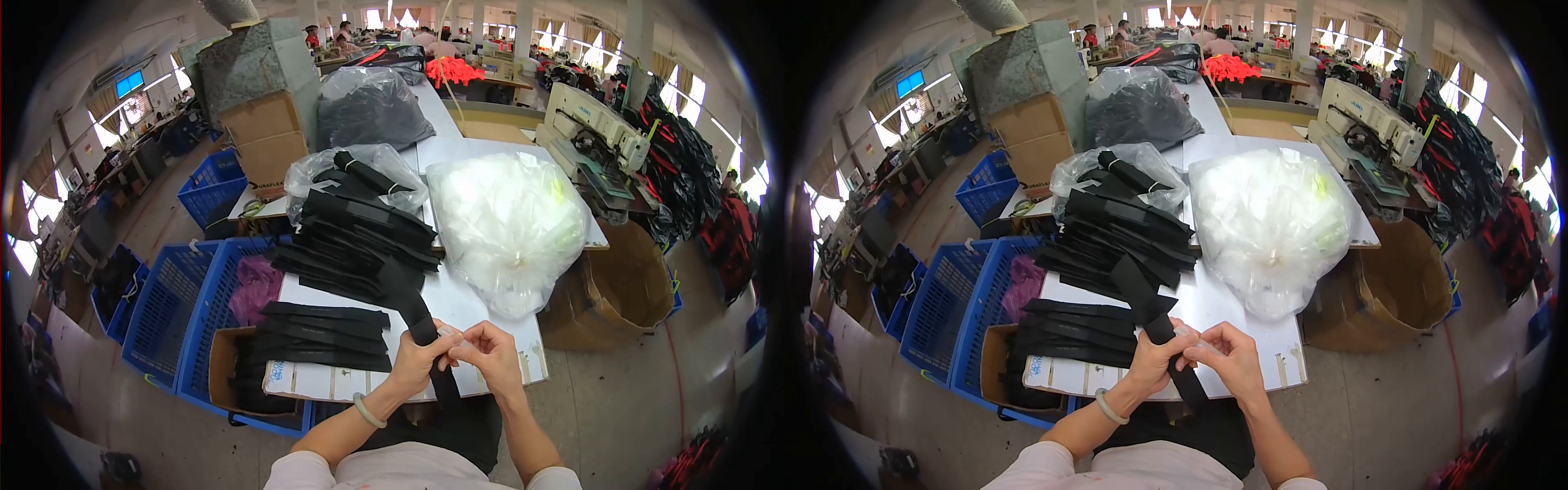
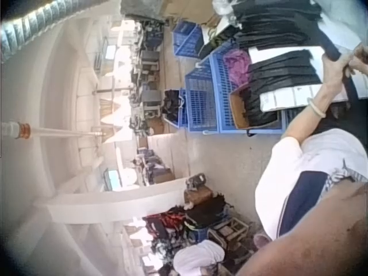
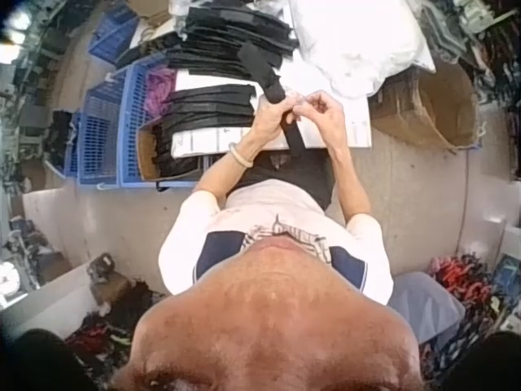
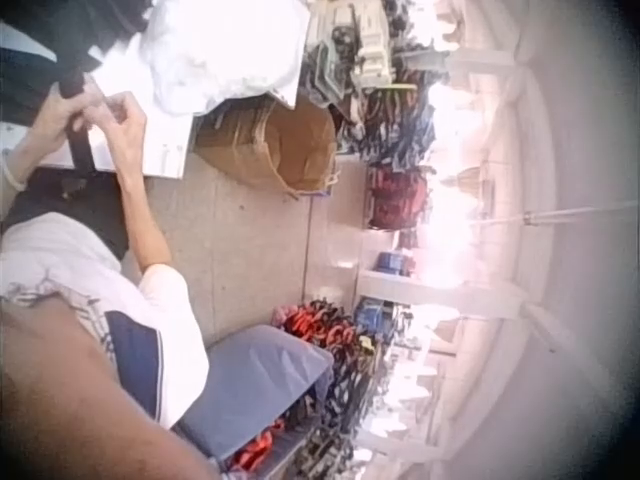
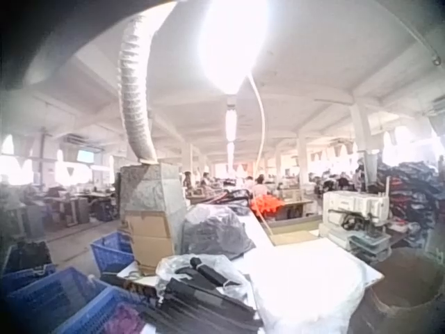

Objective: Applying double-sided adhesive strips to black fabric components using a template on a workbench.

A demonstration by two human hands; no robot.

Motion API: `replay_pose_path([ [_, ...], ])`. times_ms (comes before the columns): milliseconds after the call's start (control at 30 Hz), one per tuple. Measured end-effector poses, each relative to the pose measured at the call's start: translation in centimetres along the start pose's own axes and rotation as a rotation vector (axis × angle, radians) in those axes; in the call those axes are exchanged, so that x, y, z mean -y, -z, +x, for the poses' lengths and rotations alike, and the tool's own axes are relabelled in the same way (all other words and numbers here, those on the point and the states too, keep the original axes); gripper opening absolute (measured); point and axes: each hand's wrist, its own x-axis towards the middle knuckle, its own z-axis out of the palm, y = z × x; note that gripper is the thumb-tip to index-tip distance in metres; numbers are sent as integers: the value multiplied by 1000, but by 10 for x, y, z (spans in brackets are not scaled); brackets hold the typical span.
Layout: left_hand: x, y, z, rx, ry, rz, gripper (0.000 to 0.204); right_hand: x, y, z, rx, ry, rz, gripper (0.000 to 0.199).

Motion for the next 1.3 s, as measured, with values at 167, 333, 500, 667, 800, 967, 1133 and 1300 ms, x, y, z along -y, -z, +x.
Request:
replay_pose_path([
  [167, -9, -3, 1, -99, -52, -130, 18, 1, -5, -5, -66, 15, 66, 11],
  [333, -34, 23, 32, -225, 27, -527, 39, 17, 8, -14, -13, 109, -215, 14],
  [500, -37, 16, 29, -232, 126, -708, 39, 19, 1, -13, 61, 237, -529, 17],
  [667, -26, 11, 20, -276, 156, -716, 42, 8, -8, -15, 25, 318, -621, 21],
  [800, -20, 19, 16, -232, 130, -684, 46, 6, -14, -19, -4, 516, -842, 26],
  [967, -19, 10, 8, -266, 103, -650, 44, -2, -20, -19, 6, 538, -922, 27],
  [1133, -17, 18, 8, -224, 53, -598, 43, 4, -32, -19, -36, 385, -872, 27],
  [1300, -21, 23, 15, -261, 47, -767, 42, 13, -16, -34, 0, 248, -731, 21],
])
